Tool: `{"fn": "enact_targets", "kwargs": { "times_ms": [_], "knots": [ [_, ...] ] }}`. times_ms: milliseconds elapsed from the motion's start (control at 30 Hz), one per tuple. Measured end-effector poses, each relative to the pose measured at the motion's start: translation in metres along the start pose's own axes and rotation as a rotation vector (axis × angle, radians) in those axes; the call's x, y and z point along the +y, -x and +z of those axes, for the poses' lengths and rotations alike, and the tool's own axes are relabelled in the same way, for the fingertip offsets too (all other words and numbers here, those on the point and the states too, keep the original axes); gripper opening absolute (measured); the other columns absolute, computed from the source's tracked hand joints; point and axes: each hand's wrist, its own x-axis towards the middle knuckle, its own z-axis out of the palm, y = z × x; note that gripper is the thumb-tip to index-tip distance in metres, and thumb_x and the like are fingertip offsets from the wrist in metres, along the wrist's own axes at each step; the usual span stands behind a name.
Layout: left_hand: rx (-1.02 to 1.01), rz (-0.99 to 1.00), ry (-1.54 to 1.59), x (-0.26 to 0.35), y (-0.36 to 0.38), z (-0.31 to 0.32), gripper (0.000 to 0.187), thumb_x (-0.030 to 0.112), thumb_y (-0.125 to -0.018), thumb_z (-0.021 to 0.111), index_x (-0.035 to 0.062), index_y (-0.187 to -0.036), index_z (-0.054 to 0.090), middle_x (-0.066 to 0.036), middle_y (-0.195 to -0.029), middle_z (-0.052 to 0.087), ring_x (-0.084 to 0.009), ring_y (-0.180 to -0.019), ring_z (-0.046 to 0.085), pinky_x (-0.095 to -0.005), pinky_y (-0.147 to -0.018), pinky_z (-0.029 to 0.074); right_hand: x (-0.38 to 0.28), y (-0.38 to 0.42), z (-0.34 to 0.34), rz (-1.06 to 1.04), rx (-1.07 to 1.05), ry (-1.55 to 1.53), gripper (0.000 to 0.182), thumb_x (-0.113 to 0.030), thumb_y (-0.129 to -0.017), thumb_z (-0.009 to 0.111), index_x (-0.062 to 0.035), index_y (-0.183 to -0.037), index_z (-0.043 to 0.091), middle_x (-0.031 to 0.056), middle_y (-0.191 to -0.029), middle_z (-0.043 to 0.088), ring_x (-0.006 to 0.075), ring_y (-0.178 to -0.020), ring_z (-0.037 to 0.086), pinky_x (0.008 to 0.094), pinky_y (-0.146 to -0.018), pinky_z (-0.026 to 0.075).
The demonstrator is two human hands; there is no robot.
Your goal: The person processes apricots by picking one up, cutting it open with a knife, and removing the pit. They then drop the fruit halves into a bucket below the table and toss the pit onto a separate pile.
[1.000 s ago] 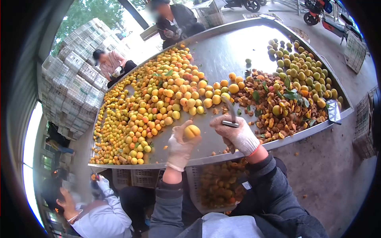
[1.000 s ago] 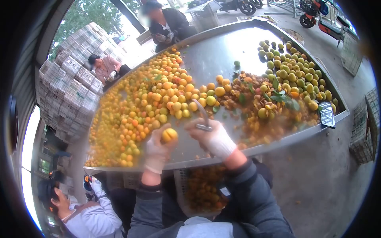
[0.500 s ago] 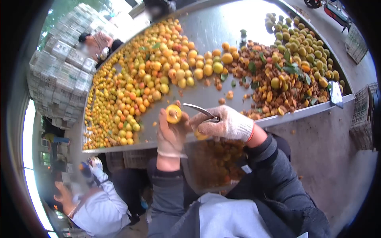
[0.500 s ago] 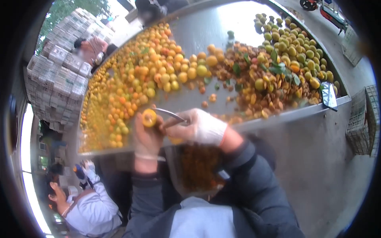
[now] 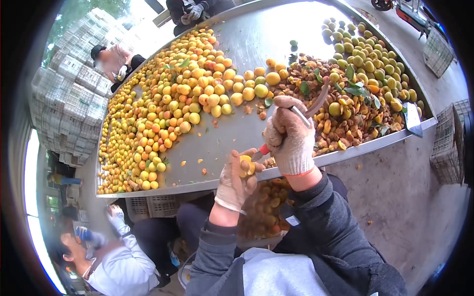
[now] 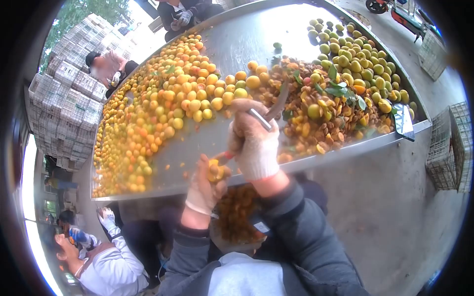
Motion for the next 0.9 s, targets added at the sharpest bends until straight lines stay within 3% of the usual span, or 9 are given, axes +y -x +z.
{"fn": "enact_targets", "kwargs": {
  "times_ms": [300, 367, 500, 533, 600, 700, 767, 833, 900],
  "knots": [
    [0.121, 0.353, -0.444, -0.008, -0.008, -0.003, 0.037, 0.04, -0.097, 0.048, 0.0049, -0.104, 0.056, -0.008, -0.072, 0.06, -0.0134, -0.053, 0.054, -0.0239, -0.044, 0.042, 0.017, 0.009, 0.013, -0.237, -0.291, 0.467, 0.017, 0.004, -0.084, 0.053, -0.0025, -0.095, 0.064, -0.0004, -0.059, 0.05, 0.007, -0.042, 0.042, 0.0214, -0.039, 0.03],
    [0.225, 0.289, -0.36, -0.004, -0.01, 0.009, 0.032, 0.036, -0.097, 0.048, 0.0045, -0.099, 0.057, -0.007, -0.071, 0.058, -0.0134, -0.053, 0.054, -0.0244, -0.045, 0.042, 0.015, 0.007, 0.018, -0.166, -0.299, 0.568, 0.018, 0.005, -0.082, 0.058, -0.0056, -0.09, 0.07, 0.0016, -0.086, 0.067, 0.0085, -0.085, 0.061, 0.0234, -0.075, 0.049],
    [0.359, 0.251, -0.279, 0.002, -0.015, 0.013, 0.026, 0.027, -0.095, 0.051, 0.0034, -0.088, 0.059, -0.004, -0.069, 0.052, -0.0127, -0.052, 0.052, -0.0255, -0.046, 0.042, 0.023, 0.003, 0.015, -0.023, -0.099, 0.306, 0.018, 0.005, -0.082, 0.059, -0.0058, -0.092, 0.069, 0.0027, -0.09, 0.068, 0.0086, -0.082, 0.061, 0.0238, -0.073, 0.049],
    [0.354, 0.257, -0.28, -0.006, -0.028, 0.0, 0.026, 0.027, -0.095, 0.051, 0.0034, -0.088, 0.059, -0.004, -0.069, 0.052, -0.0127, -0.052, 0.052, -0.0255, -0.046, 0.042, 0.027, 0.006, 0.015, -0.169, -0.089, 0.459, 0.017, 0.004, -0.082, 0.06, -0.0062, -0.092, 0.069, 0.0025, -0.087, 0.068, 0.0093, -0.078, 0.061, 0.0243, -0.071, 0.049],
    [0.22, 0.772, -0.584, -0.033, -0.064, -0.036, 0.026, 0.025, -0.095, 0.05, 0.0018, -0.088, 0.059, -0.003, -0.068, 0.05, -0.0118, -0.052, 0.051, -0.0256, -0.046, 0.042, 0.03, 0.006, 0.015, -0.369, -0.17, 0.628, 0.016, 0.004, -0.081, 0.061, -0.0057, -0.091, 0.068, 0.0027, -0.085, 0.067, 0.0098, -0.077, 0.061, 0.0249, -0.07, 0.049],
    [0.382, 0.289, -0.243, 0.001, -0.02, 0.025, 0.027, 0.026, -0.096, 0.048, 0.0021, -0.09, 0.06, -0.001, -0.067, 0.05, -0.0103, -0.053, 0.049, -0.0251, -0.047, 0.041, 0.04, -0.022, 0.007, -0.88, -0.284, 0.727, 0.016, 0.005, -0.082, 0.055, -0.0036, -0.092, 0.064, 0.0004, -0.066, 0.053, 0.0072, -0.041, 0.04, 0.0218, -0.039, 0.03],
    [0.295, 0.49, -0.549, -0.011, -0.036, 0.0, 0.029, 0.029, -0.097, 0.047, 0.0034, -0.09, 0.06, -0.001, -0.067, 0.049, -0.0103, -0.052, 0.05, -0.0249, -0.046, 0.041, 0.023, -0.025, 0.01, 0.122, -0.006, 0.083, 0.015, 0.003, -0.083, 0.053, -0.0039, -0.092, 0.062, -0.0005, -0.063, 0.047, 0.0084, -0.04, 0.037, 0.0229, -0.037, 0.028],
    [0.2, 0.703, -0.85, -0.007, -0.037, -0.004, 0.032, 0.031, -0.098, 0.045, 0.0047, -0.089, 0.06, -0.001, -0.066, 0.048, -0.0102, -0.052, 0.05, -0.0248, -0.046, 0.04, 0.04, -0.037, 0.001, 0.063, -0.002, 0.085, 0.014, 0.0, -0.085, 0.05, -0.0048, -0.095, 0.059, -0.0016, -0.06, 0.039, 0.0077, -0.04, 0.033, 0.0228, -0.035, 0.024],
    [0.198, 0.095, -0.129, 0.01, -0.028, 0.008, 0.041, 0.041, -0.099, 0.04, 0.0071, -0.091, 0.061, -0.001, -0.063, 0.048, -0.0108, -0.048, 0.048, -0.025, -0.042, 0.038, 0.043, -0.043, -0.001, 0.272, 0.081, -0.086, 0.015, -0.002, -0.088, 0.046, -0.0062, -0.097, 0.057, -0.0023, -0.059, 0.035, 0.0071, -0.04, 0.03, 0.022, -0.035, 0.022]
  ]
}}
